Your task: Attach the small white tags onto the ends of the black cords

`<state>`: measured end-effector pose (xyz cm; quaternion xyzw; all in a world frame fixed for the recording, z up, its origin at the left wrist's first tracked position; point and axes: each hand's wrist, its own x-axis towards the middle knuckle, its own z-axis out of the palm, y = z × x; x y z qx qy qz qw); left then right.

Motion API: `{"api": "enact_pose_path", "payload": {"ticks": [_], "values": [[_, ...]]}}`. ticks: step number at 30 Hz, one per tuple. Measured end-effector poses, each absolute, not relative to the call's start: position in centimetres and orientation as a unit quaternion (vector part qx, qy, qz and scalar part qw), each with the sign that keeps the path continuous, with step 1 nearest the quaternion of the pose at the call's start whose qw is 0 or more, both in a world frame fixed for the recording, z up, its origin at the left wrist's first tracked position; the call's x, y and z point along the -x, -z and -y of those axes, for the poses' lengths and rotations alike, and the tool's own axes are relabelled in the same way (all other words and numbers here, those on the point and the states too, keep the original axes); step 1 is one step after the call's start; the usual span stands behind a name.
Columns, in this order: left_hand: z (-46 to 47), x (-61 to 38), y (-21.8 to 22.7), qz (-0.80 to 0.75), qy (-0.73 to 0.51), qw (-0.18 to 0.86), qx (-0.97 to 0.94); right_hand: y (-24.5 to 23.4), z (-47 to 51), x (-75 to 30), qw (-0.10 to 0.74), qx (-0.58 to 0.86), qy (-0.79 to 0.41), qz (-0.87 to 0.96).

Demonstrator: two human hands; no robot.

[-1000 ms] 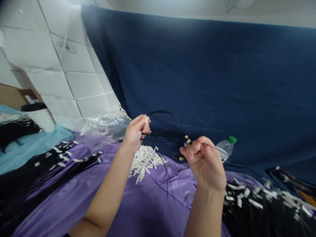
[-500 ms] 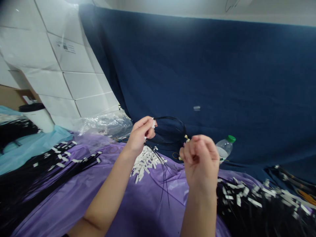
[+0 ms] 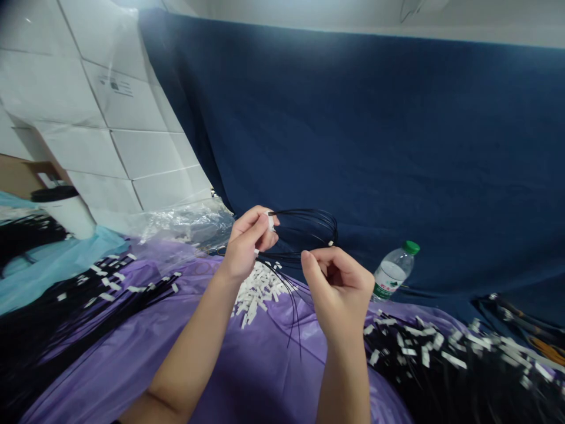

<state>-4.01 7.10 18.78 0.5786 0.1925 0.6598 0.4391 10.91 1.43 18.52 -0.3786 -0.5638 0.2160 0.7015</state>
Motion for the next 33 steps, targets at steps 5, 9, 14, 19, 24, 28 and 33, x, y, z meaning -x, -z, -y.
{"api": "enact_pose_path", "payload": {"ticks": [5,9,14,19,24,28,33], "values": [[-6.97,3.96,-18.81,-0.193,-0.66,0.443,-0.576,-18.51,-1.34,-10.78,0.704,0.38,-0.219,0.559],[-6.96,3.98,-18.83,-0.197,-0.652,0.444,-0.582,-18.51,-1.39,-10.83,0.706,0.384,-0.214,0.556],[-6.95,3.89,-18.78,-0.186,-0.655,0.439,-0.587,-18.47,-1.35,-10.87,0.701,0.388,-0.214,0.559],[-7.0,3.78,-18.68,-0.193,-0.662,0.434,-0.58,-18.57,-1.16,-10.97,0.691,0.414,-0.235,0.544],[-7.08,3.76,-18.6,-0.196,-0.663,0.43,-0.581,-18.68,-0.98,-11.05,0.688,0.425,-0.265,0.525],[-7.13,3.75,-18.5,-0.192,-0.665,0.428,-0.58,-18.74,-0.83,-10.86,0.689,0.431,-0.274,0.514],[-7.18,3.73,-18.42,-0.177,-0.671,0.421,-0.584,-18.91,-0.53,-10.37,0.709,0.428,-0.264,0.495]]}}
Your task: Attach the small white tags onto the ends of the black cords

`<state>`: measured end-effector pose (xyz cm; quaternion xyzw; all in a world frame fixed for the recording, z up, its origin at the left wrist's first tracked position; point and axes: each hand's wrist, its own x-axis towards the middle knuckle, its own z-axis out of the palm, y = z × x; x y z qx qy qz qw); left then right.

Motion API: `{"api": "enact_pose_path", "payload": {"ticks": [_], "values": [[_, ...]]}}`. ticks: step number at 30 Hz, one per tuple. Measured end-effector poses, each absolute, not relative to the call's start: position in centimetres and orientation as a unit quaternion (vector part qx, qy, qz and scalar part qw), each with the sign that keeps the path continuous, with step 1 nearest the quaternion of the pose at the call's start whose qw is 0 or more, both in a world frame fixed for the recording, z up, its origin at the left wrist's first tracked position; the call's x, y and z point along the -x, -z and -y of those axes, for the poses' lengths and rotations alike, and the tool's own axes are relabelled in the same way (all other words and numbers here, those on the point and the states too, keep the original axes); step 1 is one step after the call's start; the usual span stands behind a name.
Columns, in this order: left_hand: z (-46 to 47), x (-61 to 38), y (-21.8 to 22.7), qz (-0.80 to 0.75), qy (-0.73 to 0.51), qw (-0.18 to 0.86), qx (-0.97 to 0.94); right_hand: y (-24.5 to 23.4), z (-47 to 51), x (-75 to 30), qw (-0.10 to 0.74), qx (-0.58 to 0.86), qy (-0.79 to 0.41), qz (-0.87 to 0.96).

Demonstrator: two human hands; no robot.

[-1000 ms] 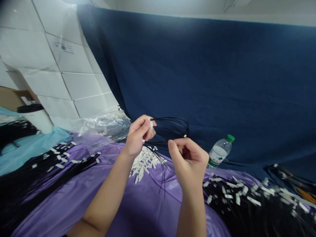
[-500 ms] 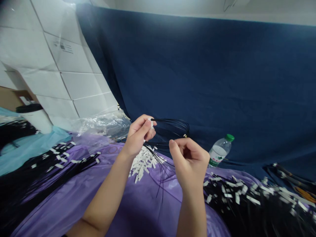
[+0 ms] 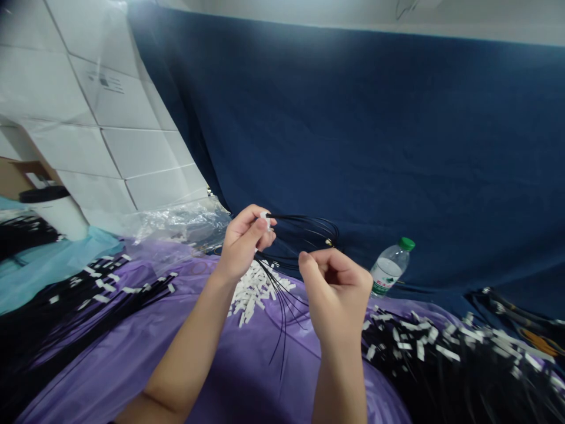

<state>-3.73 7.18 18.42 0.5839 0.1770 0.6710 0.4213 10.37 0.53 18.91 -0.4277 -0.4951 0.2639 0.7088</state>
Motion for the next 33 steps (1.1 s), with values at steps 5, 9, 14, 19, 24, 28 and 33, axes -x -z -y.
{"api": "enact_pose_path", "payload": {"ticks": [5,9,14,19,24,28,33], "values": [[-7.1,3.8,-18.4,-0.18,-0.663,0.418,-0.595,-19.2,0.0,-10.3,0.705,0.421,-0.26,0.508],[-7.1,3.8,-18.4,-0.182,-0.66,0.415,-0.6,-19.3,0.2,-10.3,0.707,0.423,-0.274,0.496],[-7.2,3.8,-18.3,-0.168,-0.645,0.409,-0.623,-19.3,0.1,-10.4,0.71,0.417,-0.295,0.485],[-7.3,3.8,-18.1,-0.164,-0.628,0.415,-0.637,-19.3,0.1,-10.8,0.68,0.434,-0.272,0.524],[-7.3,3.8,-18.2,-0.183,-0.616,0.443,-0.625,-19.0,-0.2,-10.9,0.66,0.429,-0.121,0.604],[-6.9,3.6,-18.4,-0.18,-0.6,0.472,-0.621,-19.0,-0.8,-10.7,0.632,0.403,-0.007,0.662],[-6.5,3.3,-18.6,-0.176,-0.597,0.487,-0.613,-19.1,-1.0,-10.6,0.633,0.355,0.077,0.684]]}}
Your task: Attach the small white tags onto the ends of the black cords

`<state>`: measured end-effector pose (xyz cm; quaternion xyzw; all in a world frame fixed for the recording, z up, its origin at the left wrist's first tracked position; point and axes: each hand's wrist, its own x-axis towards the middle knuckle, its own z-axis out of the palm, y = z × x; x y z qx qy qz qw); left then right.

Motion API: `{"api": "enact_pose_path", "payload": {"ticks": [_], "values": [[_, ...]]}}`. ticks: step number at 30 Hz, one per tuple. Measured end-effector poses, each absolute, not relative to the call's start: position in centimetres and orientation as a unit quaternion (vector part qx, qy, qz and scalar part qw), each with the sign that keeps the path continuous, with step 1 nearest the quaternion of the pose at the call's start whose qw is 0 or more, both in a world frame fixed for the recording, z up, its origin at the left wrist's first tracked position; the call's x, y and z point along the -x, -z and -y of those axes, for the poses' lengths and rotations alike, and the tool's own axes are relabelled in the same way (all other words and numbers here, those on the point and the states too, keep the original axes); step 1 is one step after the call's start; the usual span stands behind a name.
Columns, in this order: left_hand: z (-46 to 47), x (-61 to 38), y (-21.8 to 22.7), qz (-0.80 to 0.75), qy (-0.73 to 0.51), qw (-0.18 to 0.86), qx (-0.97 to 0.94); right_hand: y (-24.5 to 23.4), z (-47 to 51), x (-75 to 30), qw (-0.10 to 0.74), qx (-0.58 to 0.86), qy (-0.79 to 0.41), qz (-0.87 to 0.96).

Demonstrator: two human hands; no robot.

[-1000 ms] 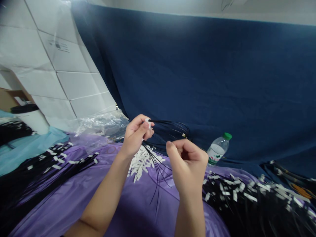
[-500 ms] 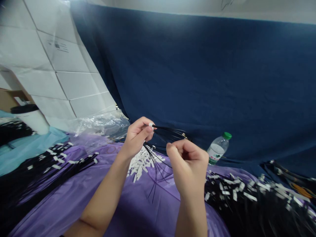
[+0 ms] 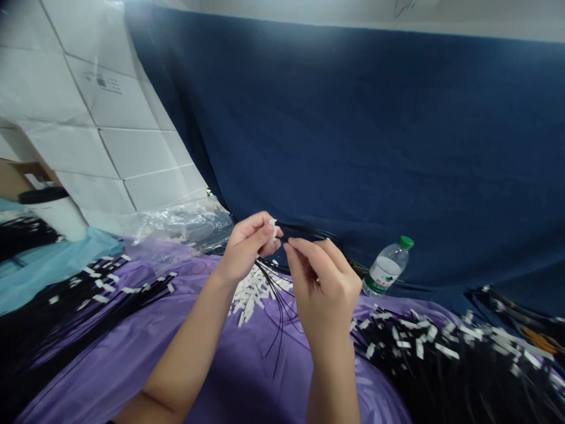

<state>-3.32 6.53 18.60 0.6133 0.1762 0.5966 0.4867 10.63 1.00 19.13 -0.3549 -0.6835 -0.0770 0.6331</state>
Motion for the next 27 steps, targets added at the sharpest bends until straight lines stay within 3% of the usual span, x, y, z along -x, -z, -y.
{"api": "enact_pose_path", "payload": {"ticks": [27], "values": [[-5.98,3.08,-19.0,-0.202,-0.61,0.491,-0.589,-18.74,-1.64,-10.22,0.633,0.344,0.108,0.685]]}}
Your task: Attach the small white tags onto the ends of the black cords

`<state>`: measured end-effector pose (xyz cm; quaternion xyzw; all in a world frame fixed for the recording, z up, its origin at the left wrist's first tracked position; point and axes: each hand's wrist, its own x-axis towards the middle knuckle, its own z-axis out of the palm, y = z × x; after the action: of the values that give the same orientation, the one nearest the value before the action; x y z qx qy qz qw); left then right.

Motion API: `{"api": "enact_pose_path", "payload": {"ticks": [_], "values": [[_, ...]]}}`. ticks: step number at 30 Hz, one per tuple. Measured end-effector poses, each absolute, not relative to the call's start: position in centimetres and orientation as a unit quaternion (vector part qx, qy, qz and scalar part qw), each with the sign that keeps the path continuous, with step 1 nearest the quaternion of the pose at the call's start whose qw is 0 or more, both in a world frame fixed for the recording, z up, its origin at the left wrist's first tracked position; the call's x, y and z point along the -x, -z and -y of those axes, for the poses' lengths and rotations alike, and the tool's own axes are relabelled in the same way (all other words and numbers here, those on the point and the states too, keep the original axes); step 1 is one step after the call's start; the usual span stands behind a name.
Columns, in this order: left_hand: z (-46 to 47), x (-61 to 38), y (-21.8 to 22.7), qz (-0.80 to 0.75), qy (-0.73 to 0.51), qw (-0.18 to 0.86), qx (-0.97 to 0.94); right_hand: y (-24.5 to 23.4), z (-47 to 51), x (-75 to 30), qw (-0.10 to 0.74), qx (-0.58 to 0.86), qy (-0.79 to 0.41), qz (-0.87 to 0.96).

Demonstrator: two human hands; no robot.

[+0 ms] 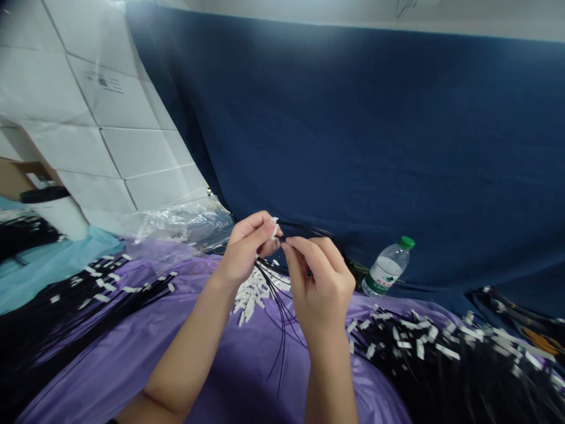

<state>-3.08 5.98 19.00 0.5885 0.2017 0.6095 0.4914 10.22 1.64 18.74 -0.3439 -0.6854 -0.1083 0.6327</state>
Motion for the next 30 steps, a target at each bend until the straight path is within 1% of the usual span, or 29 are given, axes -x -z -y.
{"api": "enact_pose_path", "payload": {"ticks": [5,7,9,11,13,15,19,22,30], "values": [[-6.7,3.3,-19.0,-0.235,-0.65,0.499,-0.522,-19.2,-0.4,-10.6,0.672,0.398,0.146,0.607],[-7.0,3.3,-19.0,-0.245,-0.67,0.511,-0.479,-19.5,0.5,-10.9,0.676,0.392,0.116,0.613],[-7.2,3.4,-19.1,-0.255,-0.686,0.521,-0.44,-19.9,1.3,-11.0,0.649,0.371,0.044,0.663],[-7.2,3.4,-19.3,-0.254,-0.703,0.53,-0.401,-20.0,1.7,-11.0,0.597,0.351,-0.021,0.721],[-7.2,3.5,-19.6,-0.238,-0.719,0.548,-0.356,-20.0,1.6,-10.7,0.55,0.349,-0.055,0.757],[-7.1,3.7,-19.8,-0.215,-0.724,0.582,-0.303,-19.8,1.2,-10.4,0.521,0.362,-0.066,0.77],[-6.9,4.0,-20.1,-0.181,-0.702,0.654,-0.216,-19.2,0.1,-9.8,0.505,0.401,-0.064,0.761],[-6.8,4.1,-20.2,-0.169,-0.684,0.683,-0.191,-18.8,-0.5,-9.7,0.494,0.398,-0.096,0.767],[-6.9,4.4,-19.7,-0.082,-0.622,0.744,-0.23,-18.7,-1.0,-9.4,0.456,0.376,-0.161,0.791]]}}
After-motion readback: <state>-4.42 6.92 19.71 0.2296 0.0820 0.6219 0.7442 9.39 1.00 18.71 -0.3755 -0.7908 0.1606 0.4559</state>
